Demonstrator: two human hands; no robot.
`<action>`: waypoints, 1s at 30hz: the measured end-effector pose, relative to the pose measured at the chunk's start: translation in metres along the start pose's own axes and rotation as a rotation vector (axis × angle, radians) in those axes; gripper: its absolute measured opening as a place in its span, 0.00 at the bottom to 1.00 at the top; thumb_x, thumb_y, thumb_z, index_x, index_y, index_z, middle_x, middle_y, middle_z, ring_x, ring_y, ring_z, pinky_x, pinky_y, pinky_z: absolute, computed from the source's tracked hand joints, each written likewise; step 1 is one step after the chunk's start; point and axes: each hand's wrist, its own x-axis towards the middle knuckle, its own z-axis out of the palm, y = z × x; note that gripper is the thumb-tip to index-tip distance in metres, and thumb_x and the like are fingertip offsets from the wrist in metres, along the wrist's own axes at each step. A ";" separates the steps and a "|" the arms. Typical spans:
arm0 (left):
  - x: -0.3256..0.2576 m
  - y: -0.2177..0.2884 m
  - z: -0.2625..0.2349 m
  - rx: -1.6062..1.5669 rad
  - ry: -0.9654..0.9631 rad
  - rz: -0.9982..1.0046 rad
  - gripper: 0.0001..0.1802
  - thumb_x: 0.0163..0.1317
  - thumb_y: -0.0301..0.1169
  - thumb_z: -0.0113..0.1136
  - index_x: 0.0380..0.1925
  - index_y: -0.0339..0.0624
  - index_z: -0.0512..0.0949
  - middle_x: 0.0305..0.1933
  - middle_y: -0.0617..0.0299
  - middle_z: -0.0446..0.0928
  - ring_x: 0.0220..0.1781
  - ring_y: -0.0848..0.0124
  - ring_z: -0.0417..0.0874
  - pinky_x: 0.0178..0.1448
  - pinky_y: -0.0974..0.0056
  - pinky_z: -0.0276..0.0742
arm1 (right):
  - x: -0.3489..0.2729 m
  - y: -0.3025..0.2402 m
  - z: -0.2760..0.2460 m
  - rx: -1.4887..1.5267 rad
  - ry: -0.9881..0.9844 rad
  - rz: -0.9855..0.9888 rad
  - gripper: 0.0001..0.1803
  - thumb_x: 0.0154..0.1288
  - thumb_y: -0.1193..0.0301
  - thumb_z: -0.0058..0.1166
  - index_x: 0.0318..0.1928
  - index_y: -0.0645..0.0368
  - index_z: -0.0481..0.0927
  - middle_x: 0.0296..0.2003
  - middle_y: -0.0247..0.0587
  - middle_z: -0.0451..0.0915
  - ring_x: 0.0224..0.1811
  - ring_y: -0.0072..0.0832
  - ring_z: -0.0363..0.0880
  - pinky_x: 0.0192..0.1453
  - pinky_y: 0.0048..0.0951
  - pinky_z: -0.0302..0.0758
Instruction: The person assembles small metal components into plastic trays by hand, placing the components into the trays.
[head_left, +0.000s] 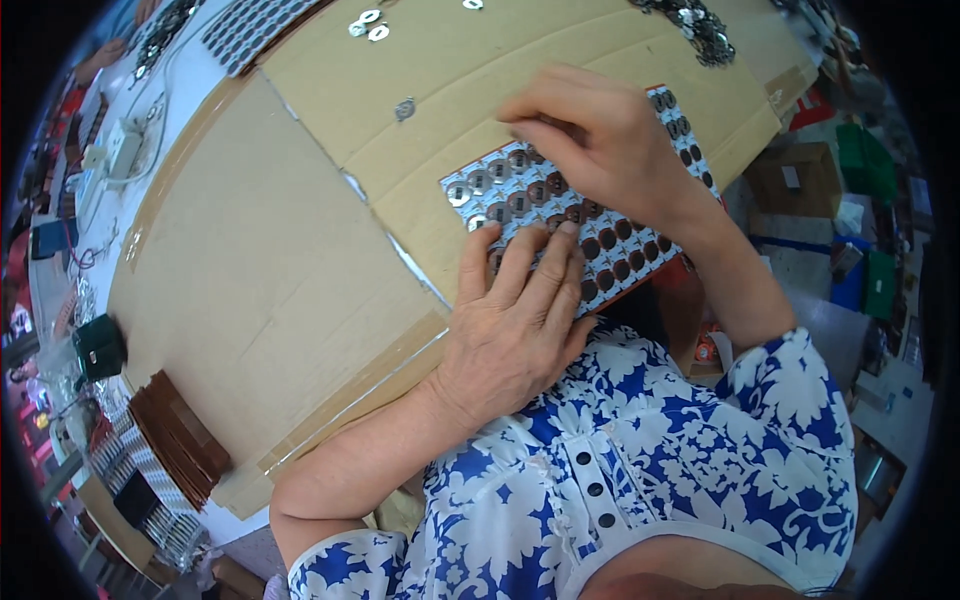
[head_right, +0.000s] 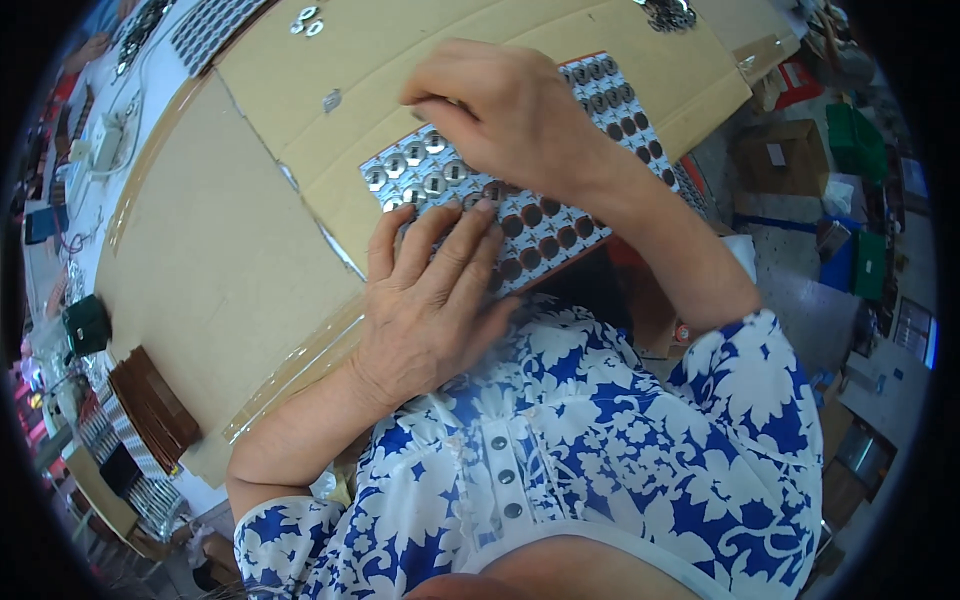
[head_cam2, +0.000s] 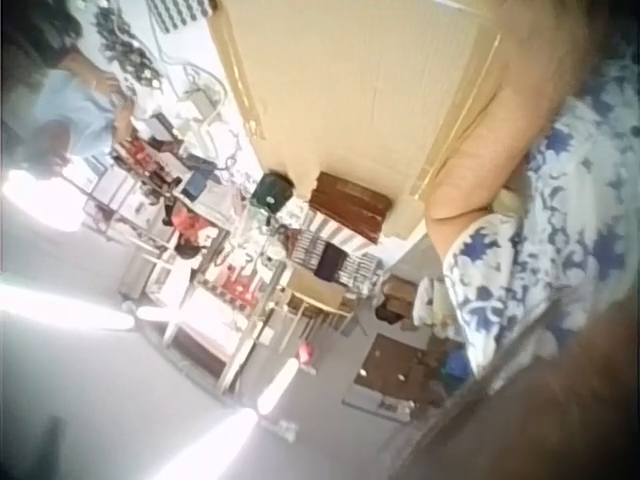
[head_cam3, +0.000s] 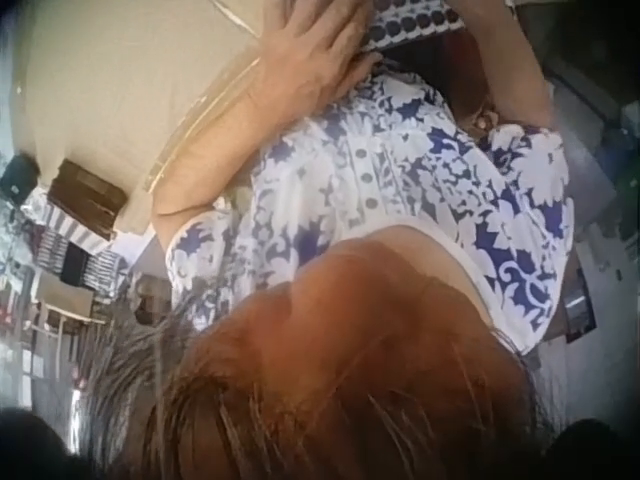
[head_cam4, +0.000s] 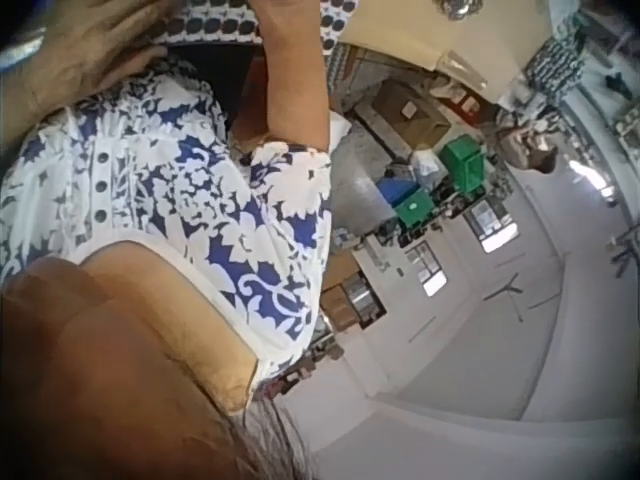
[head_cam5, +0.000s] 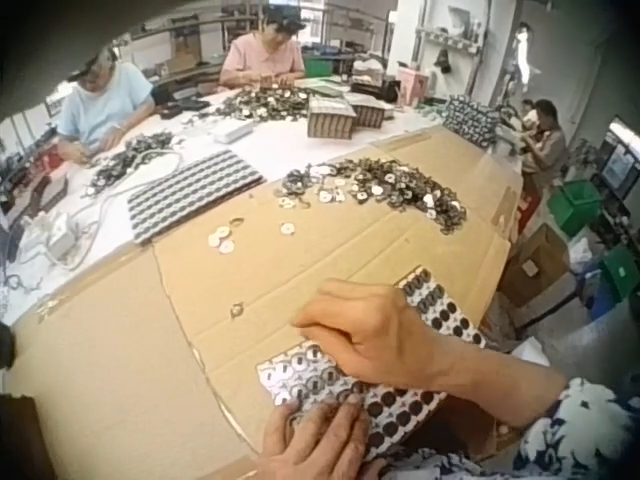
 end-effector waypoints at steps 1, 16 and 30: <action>0.000 0.000 0.000 0.008 0.003 -0.001 0.38 0.56 0.41 0.81 0.65 0.33 0.84 0.76 0.49 0.79 0.74 0.49 0.79 0.82 0.35 0.65 | 0.013 0.008 0.012 0.003 0.003 -0.007 0.06 0.72 0.75 0.69 0.46 0.62 0.89 0.40 0.46 0.89 0.42 0.48 0.91 0.46 0.44 0.85; 0.005 -0.006 0.007 0.017 0.007 0.017 0.40 0.58 0.42 0.80 0.68 0.33 0.82 0.76 0.48 0.80 0.74 0.49 0.79 0.82 0.34 0.65 | 0.054 0.046 0.026 -0.111 0.014 -0.280 0.07 0.79 0.71 0.65 0.50 0.61 0.87 0.36 0.39 0.87 0.34 0.37 0.88 0.38 0.35 0.83; 0.007 -0.008 0.000 0.047 -0.026 0.000 0.36 0.57 0.40 0.79 0.65 0.31 0.85 0.74 0.47 0.81 0.72 0.49 0.81 0.82 0.33 0.65 | -0.089 0.010 -0.046 0.264 -0.056 0.500 0.06 0.76 0.78 0.69 0.49 0.64 0.91 0.36 0.34 0.90 0.36 0.17 0.86 0.39 0.22 0.82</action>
